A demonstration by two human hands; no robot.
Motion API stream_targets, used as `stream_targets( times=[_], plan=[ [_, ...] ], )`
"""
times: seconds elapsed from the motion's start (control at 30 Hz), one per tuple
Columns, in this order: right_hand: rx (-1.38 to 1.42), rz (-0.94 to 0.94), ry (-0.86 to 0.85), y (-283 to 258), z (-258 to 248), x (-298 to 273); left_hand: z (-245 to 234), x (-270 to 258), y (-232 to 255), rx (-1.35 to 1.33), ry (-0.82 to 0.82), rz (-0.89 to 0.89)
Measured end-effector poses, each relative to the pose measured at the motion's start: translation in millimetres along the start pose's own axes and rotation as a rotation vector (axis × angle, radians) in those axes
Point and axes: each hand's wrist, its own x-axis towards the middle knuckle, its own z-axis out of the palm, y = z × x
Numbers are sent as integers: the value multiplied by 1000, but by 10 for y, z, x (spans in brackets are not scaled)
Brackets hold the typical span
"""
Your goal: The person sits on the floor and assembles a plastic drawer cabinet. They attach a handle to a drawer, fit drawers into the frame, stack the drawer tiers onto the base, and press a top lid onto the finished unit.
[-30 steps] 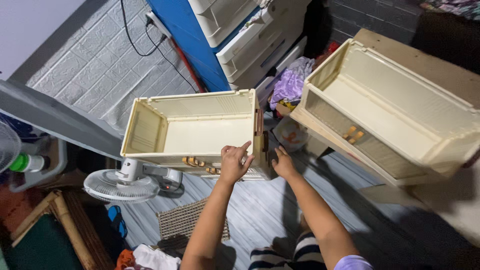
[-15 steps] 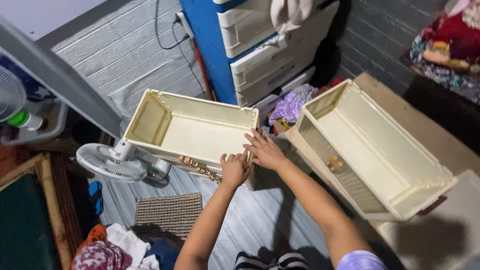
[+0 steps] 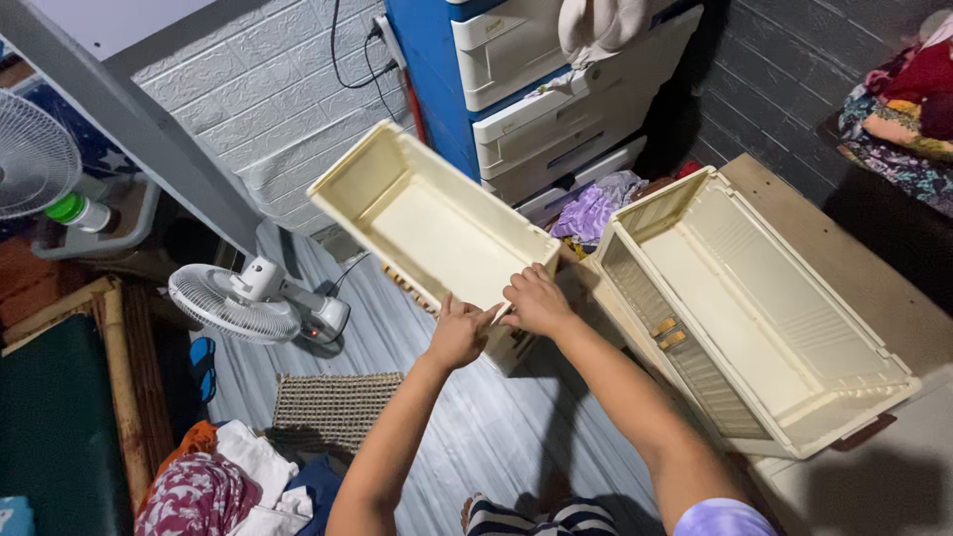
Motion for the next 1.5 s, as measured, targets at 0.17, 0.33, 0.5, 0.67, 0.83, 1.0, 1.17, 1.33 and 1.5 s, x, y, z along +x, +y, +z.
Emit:
stream_targets(
  times=[0.17, 0.33, 0.5, 0.67, 0.83, 1.0, 1.17, 1.33, 1.5],
  plan=[
    [40, 52, 28, 67, 68, -40, -139, 170, -80, 67, -71, -22],
    [133, 52, 51, 107, 220, 39, -269, 74, -293, 31, 58, 21],
    [130, 68, 93, 25, 248, 5, 201, -295, -287, -52, 582, -114],
    [86, -5, 413, -61, 254, -343, 1084, -774, 308, -456, 721, -186],
    [52, 107, 539, -60, 646, -856, 1584, -789, 424, -445, 358, 8],
    [65, 146, 555, 237, 1424, -1137, 2178, -553, -10, -398, 466, 44],
    [96, 237, 549, 543, 2105, -1276, 2668, -509, -374, -386, 796, -185],
    [66, 214, 686, 898, 2686, -1305, 3086, -397, -526, -421, 952, -215],
    [112, 227, 800, 1173, 3190, -1407, 3418, -212, -764, -426, 1033, -119]
  ],
)
